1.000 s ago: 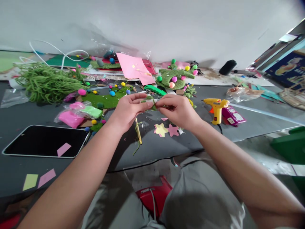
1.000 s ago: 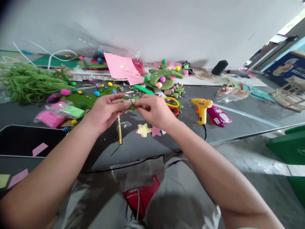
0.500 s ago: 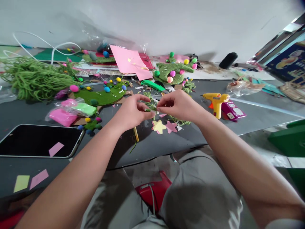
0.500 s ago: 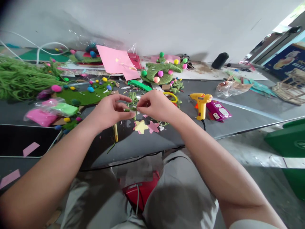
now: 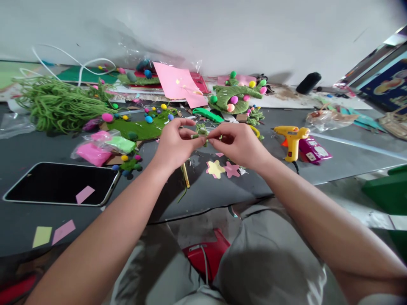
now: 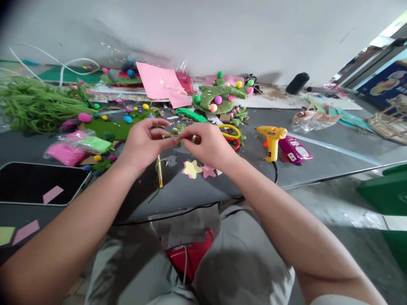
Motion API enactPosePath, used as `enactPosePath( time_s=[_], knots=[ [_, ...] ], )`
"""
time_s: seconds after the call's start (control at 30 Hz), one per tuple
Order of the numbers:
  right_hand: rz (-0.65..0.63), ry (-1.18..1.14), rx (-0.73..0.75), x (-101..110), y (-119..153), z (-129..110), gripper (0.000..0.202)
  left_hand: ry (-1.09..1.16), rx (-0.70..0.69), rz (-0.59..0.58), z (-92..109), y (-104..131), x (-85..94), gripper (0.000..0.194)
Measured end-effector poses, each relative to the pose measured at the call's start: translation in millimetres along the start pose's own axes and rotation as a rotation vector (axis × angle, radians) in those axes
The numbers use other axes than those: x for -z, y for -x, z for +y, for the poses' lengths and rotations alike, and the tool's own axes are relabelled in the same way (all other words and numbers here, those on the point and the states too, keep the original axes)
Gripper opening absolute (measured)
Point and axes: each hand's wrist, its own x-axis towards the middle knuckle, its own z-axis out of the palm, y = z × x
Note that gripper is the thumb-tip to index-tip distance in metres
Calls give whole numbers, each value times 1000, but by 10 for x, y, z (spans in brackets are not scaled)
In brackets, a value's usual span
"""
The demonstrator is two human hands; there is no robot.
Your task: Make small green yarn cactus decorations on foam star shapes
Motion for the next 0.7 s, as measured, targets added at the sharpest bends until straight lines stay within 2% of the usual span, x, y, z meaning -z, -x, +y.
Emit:
enactPosePath(
  time_s=[0.13,0.3,0.43,0.53,0.7],
  knots=[
    [15,163,168,18,25,-24,23,189,69,10,-5,-41,29,58],
    [49,179,220,26,29,-8,24,320,108,-41,13,-64,38,57],
    [28,30,116,51,11,54,18,325,140,-77,56,-41,46,60],
    [-50,-101,-8,98,-14,95,12,292,167,-103,85,-13,50,64],
    [-210,-186,-161,181,-38,105,15,247,194,-158,76,6,47,67]
  ],
)
